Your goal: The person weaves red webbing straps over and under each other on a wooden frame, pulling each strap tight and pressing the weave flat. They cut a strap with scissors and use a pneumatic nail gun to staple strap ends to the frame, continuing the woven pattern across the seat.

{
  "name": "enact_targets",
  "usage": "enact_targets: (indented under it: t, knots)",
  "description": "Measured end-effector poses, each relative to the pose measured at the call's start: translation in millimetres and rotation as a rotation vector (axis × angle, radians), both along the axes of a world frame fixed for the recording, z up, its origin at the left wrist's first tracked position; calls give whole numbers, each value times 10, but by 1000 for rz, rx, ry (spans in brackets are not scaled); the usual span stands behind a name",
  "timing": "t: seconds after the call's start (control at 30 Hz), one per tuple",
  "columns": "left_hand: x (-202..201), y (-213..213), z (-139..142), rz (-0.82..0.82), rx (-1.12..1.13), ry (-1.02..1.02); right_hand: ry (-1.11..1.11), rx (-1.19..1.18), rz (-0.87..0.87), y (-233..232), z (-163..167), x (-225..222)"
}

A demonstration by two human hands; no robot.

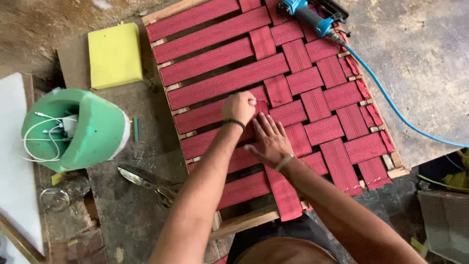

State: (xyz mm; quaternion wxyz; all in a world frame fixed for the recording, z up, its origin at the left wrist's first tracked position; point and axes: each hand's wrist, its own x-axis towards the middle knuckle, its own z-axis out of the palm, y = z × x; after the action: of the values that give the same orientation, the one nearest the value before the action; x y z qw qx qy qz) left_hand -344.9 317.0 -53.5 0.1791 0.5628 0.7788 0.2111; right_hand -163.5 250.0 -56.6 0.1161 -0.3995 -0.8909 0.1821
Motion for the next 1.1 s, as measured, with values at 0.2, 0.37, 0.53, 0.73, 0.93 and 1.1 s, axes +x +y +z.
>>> enact_targets:
  t: [0.2,0.37,0.53,0.73,0.93,1.1]
  knots:
    - [-168,357,-219,-60,-21,229,-179,-110,34,331,-7,-223]
    - [-512,859,-471,-210,-455,146,-418,-227,53,545,155,-380]
    - [-591,1025,-637,-511,-549,172,-304,-121,64,620,20,-377]
    - [-547,749,46,-199,-370,182,330,-224,-130,610,-134,-36]
    - [-724,1392,480,51,70,139,177,152,32,1540,-66,-774]
    - [-1068,1805,-65,98,94,54,-239,-80,94,1964,52,-1116]
